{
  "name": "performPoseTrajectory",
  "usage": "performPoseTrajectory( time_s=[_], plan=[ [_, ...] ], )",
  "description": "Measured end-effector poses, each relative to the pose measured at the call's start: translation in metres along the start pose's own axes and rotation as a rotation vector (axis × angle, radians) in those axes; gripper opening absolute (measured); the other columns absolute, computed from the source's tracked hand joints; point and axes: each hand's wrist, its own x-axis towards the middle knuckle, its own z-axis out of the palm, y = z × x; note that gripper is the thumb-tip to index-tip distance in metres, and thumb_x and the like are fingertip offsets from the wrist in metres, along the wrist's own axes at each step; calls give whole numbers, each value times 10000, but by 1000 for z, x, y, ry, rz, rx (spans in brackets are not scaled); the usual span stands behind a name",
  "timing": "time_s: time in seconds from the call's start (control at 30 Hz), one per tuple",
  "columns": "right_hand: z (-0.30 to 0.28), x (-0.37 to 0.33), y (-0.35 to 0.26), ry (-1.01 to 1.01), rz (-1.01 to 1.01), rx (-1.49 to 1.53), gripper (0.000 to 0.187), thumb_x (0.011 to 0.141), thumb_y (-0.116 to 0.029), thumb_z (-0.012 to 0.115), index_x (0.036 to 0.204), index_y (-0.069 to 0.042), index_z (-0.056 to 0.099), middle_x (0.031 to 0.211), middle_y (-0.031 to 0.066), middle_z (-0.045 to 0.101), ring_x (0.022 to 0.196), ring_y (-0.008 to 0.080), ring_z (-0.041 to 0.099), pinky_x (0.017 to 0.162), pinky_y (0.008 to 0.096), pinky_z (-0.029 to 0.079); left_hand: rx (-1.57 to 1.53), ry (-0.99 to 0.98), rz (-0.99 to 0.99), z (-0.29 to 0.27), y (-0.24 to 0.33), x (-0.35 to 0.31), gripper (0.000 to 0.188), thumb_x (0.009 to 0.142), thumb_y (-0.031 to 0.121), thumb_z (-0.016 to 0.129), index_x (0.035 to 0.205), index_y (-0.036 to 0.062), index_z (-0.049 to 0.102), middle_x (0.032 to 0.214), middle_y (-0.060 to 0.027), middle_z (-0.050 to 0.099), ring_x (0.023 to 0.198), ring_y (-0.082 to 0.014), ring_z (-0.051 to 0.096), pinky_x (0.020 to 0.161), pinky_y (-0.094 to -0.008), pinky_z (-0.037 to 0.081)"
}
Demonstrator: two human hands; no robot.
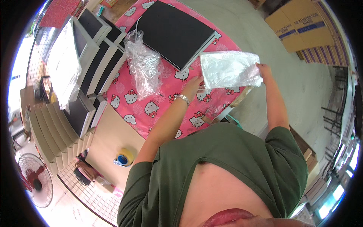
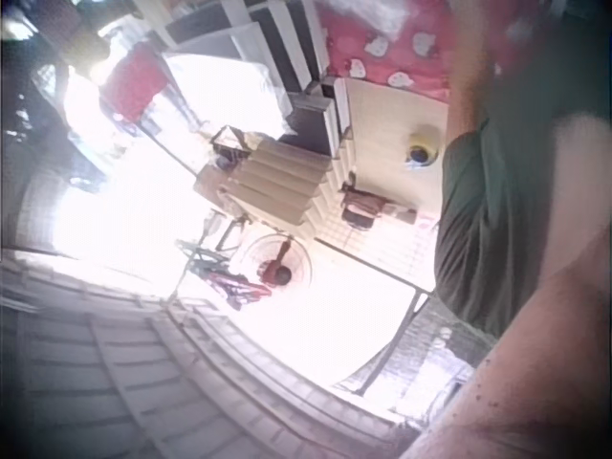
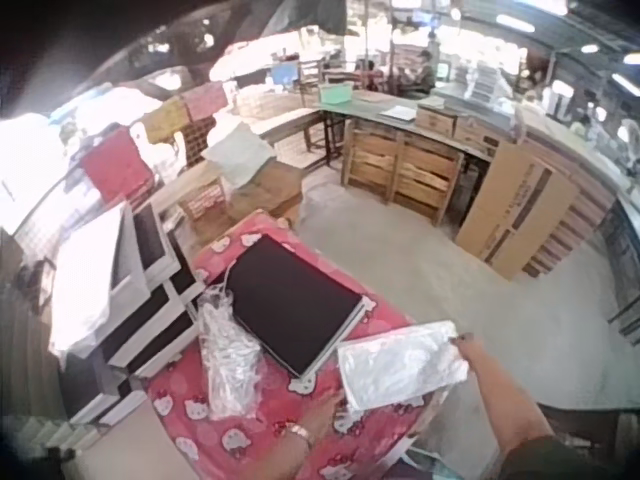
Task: The person wraps a board in brown paper using a tape dispenser to secure the folds and then places the wrapped board onto a stack; they then take plastic bags and place another board inside one.
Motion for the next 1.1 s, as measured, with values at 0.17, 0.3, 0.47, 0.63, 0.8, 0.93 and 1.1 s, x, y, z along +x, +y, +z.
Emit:
performPoseTrajectory(
  time_s=[0.17, 0.3, 0.47, 0.63, 0.8, 0.93, 1.1],
  plan=[
    [-9, -36, -35, -192, 96, 99, 600, 819, -407, 663, 1152, 82, 562, 1010, 140, 631, 838, 206, 576, 707, 332, 454, 419, -93, 20, 4, -11, 13, 243, 875, 218, 632, 972, -5, 619, 806, -85, 621, 542, -146, 567, 493, -259, 462],
    [-5, -81, -36, -308, 20, 467, 468, 928, -309, 551, 1213, 61, 516, 1173, 129, 596, 1023, 213, 579, 891, 338, 447, 514, -11, 304, -27, -32, -32, 223, 807, 220, 629, 843, 1, 653, 710, -120, 624, 577, -204, 591, 549, -344, 471],
    [58, -147, -29, -568, 73, 618, 336, 920, -279, 576, 1103, 3, 571, 973, 72, 629, 892, 193, 587, 766, 324, 483, 686, 231, 285, -115, -59, -148, 202, 768, 170, 580, 811, -12, 656, 726, -106, 644, 671, -198, 625, 644, -383, 521],
    [146, -217, -60, -861, -17, 127, 159, 928, -246, 562, 978, -96, 575, 931, 48, 623, 836, 170, 602, 678, 349, 519, -284, 297, 340, -177, -132, -280, 188, 812, 188, 539, 840, 36, 646, 715, -54, 590, 720, -180, 595, 729, -362, 514],
    [202, -389, -155, -1489, -228, 190, 177, 932, -204, 541, 1032, -60, 559, 993, 42, 624, 937, 200, 615, 788, 350, 506, -727, 467, 698, -234, -235, -394, 176, 869, 154, 496, 905, 47, 631, 780, 10, 591, 718, -108, 539, 606, -269, 429],
    [246, -468, -161, -1595, -205, 156, 188, 934, -197, 544, 1034, -38, 555, 974, 61, 629, 875, 201, 624, 711, 369, 526, -910, 720, 857, -238, -326, -462, 189, 844, 113, 502, 952, 20, 626, 792, -26, 601, 704, -133, 556, 646, -269, 449],
    [327, -509, -123, -1521, -418, -390, 126, 911, -165, 573, 954, -47, 574, 824, 51, 609, 648, 149, 564, 585, 276, 477, -805, 1145, 487, -256, -426, -478, 167, 805, 139, 563, 898, 15, 625, 769, -61, 611, 677, -174, 579, 634, -318, 492]
  ],
)
